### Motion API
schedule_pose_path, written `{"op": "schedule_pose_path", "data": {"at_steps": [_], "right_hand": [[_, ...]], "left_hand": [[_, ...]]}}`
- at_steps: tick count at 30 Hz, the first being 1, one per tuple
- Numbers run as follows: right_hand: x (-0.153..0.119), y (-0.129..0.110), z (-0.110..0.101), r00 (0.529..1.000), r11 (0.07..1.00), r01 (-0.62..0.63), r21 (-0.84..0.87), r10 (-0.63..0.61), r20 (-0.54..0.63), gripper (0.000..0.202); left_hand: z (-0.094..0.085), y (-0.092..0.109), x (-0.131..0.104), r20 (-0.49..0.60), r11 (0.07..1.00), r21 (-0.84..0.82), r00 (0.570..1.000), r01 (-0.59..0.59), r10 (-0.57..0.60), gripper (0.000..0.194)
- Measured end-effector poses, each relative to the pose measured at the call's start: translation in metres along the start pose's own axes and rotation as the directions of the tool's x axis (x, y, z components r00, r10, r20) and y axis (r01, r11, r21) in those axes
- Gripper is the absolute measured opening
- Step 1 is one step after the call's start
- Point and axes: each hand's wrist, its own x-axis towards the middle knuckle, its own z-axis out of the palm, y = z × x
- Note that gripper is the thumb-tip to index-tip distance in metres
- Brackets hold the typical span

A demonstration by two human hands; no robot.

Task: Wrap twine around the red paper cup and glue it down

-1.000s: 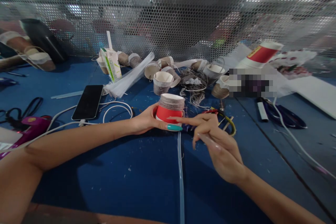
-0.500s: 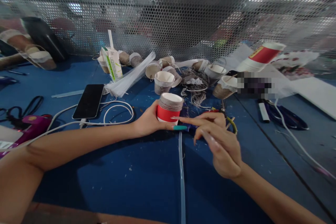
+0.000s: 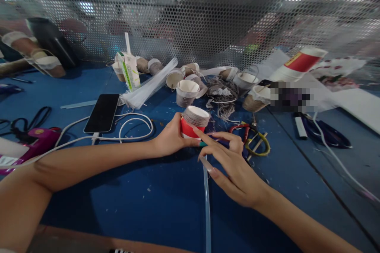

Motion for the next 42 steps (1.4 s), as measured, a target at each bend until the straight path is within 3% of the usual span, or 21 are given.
{"op": "schedule_pose_path", "data": {"at_steps": [5,11,15,18,22,25,27,29,31,36,40,42], "right_hand": [[0.000,0.002,0.001,0.999,0.999,0.047,-0.010,-0.047,0.003,0.014],[0.002,-0.002,0.001,1.000,0.997,0.019,-0.077,-0.017,0.023,0.020],[0.001,0.002,-0.002,0.974,0.985,0.164,-0.051,-0.170,-0.148,0.013],[0.002,0.007,-0.005,0.936,0.982,0.186,-0.023,-0.184,-0.301,0.014],[0.005,0.007,-0.006,0.947,0.981,0.193,-0.020,-0.191,-0.260,0.014],[0.005,0.004,-0.006,0.945,0.975,0.221,-0.012,-0.217,-0.243,0.011],[0.004,0.003,-0.005,0.909,0.985,0.168,0.029,-0.144,-0.392,0.012],[0.004,0.005,-0.003,0.823,0.992,0.059,0.116,0.017,-0.568,0.018],[0.004,0.008,-0.002,0.785,0.980,-0.045,0.194,0.155,-0.600,0.024],[0.009,0.012,-0.005,0.922,0.982,-0.191,0.014,0.184,-0.341,0.031],[0.012,0.011,-0.007,0.959,0.991,-0.118,-0.064,0.097,-0.266,0.004],[0.013,0.010,-0.007,0.959,0.995,-0.087,-0.057,0.068,-0.276,0.007]], "left_hand": [[0.001,0.003,-0.001,-0.012,0.999,0.043,1.000,-0.006,0.007,0.067],[0.001,0.002,-0.002,-0.003,0.997,0.082,1.000,0.004,-0.003,0.064],[-0.001,-0.001,0.001,0.059,0.991,-0.131,0.998,0.007,0.001,0.069],[-0.003,-0.003,0.004,0.103,0.940,-0.340,0.995,0.020,0.016,0.071],[-0.006,0.000,0.005,0.279,0.835,-0.533,0.960,0.138,0.020,0.063],[-0.006,0.004,0.005,0.330,0.803,-0.572,0.943,0.167,0.039,0.063],[-0.007,0.004,0.005,0.337,0.784,-0.589,0.941,0.194,0.020,0.062],[-0.008,0.003,0.005,0.372,0.741,-0.622,0.928,0.254,-0.006,0.061],[-0.010,0.002,0.006,0.427,0.687,-0.654,0.904,0.315,-0.008,0.060],[-0.013,-0.003,0.006,0.527,0.661,-0.653,0.849,0.370,0.045,0.055],[-0.014,-0.003,0.007,0.551,0.655,-0.651,0.832,0.385,0.058,0.054],[-0.014,-0.002,0.007,0.554,0.633,-0.660,0.832,0.404,0.047,0.056]]}}
